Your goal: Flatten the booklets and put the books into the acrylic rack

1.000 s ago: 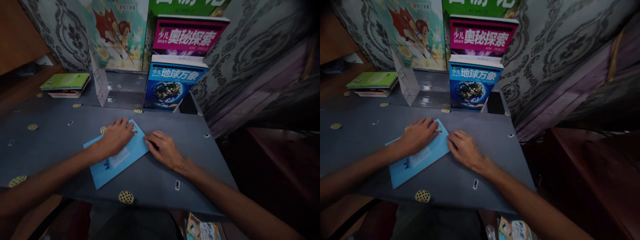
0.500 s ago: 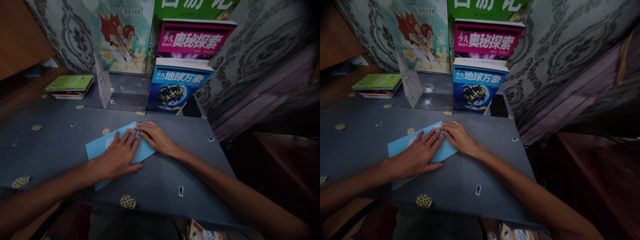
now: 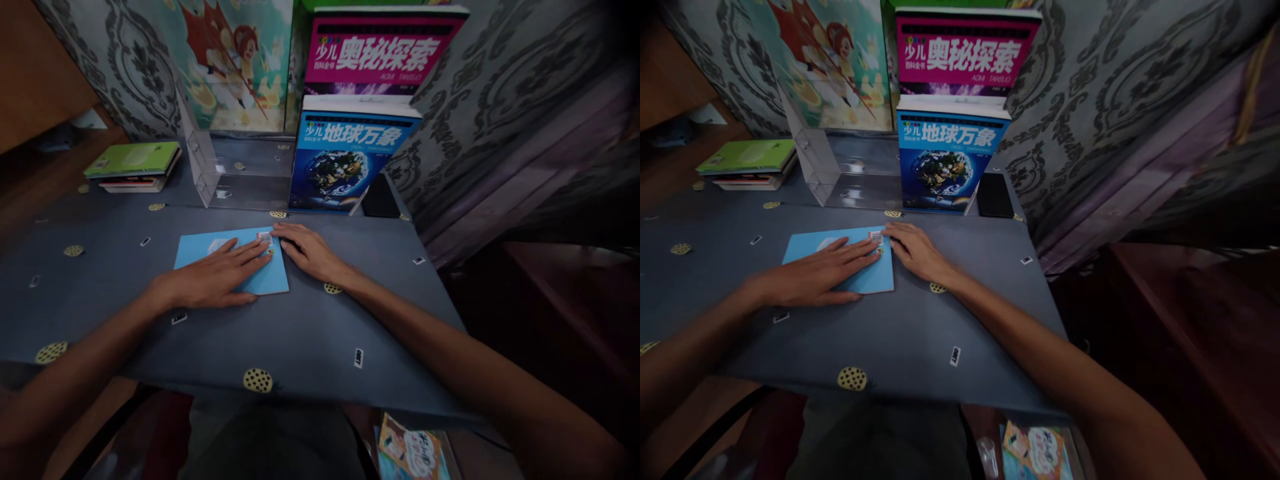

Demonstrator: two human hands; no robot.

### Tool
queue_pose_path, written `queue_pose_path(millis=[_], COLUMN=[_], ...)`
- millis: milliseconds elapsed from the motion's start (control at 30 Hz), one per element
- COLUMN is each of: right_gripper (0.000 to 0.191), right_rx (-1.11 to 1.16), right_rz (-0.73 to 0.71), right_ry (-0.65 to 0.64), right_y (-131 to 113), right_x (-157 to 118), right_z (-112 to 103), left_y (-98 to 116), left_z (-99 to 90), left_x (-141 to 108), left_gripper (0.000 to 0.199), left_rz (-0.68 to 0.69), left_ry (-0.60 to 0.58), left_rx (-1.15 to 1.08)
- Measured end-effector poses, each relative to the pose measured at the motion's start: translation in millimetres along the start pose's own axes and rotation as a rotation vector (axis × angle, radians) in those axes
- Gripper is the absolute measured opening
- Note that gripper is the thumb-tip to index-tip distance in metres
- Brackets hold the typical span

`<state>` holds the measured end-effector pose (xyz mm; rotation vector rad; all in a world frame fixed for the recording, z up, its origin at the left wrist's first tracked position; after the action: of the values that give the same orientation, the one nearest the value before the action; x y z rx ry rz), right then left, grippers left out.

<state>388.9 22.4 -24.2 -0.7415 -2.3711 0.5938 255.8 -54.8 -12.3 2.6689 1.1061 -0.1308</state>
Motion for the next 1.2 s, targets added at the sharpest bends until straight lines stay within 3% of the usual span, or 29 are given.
queue_pose_path(millis=[400,600,900,1200], right_gripper=[0.038,0.037,0.038,0.036], right_rx=[0.134,0.261,0.32,0.26], right_rz=[-0.015,0.084,0.144,0.144], right_ry=[-0.011,0.056,0.142,0.152], right_y=[-33.6,-25.4,-11.7,-11.1], right_x=[-44.2,-46.0,-45.2,-46.3], right_z=[-11.5,-19.3,-28.2,-28.3], left_y=[13.5,36.8,42.3,39.1], left_z=[-2.1,-7.8,-12.1,-24.6], left_x=[6.9,23.4,51.6,52.1], left_gripper=[0.061,0.041,0.028,0.028], left_rz=[-0.047,-0.078,-0.196,-0.297], left_ry=[0.123,0.229,0.144,0.104], left_rx=[0.159,0.37,0.436,0.347])
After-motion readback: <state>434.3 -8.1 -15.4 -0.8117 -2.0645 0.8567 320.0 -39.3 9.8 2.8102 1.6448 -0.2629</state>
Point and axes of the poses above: each hand's wrist, its own x-axis towards the middle knuckle, its own z-axis out of the palm, y = z × x, the point moved 8 cm from there along x, towards the middle knuckle, and after that the axes turned 1 degree about -z, right-handed, at the moved point
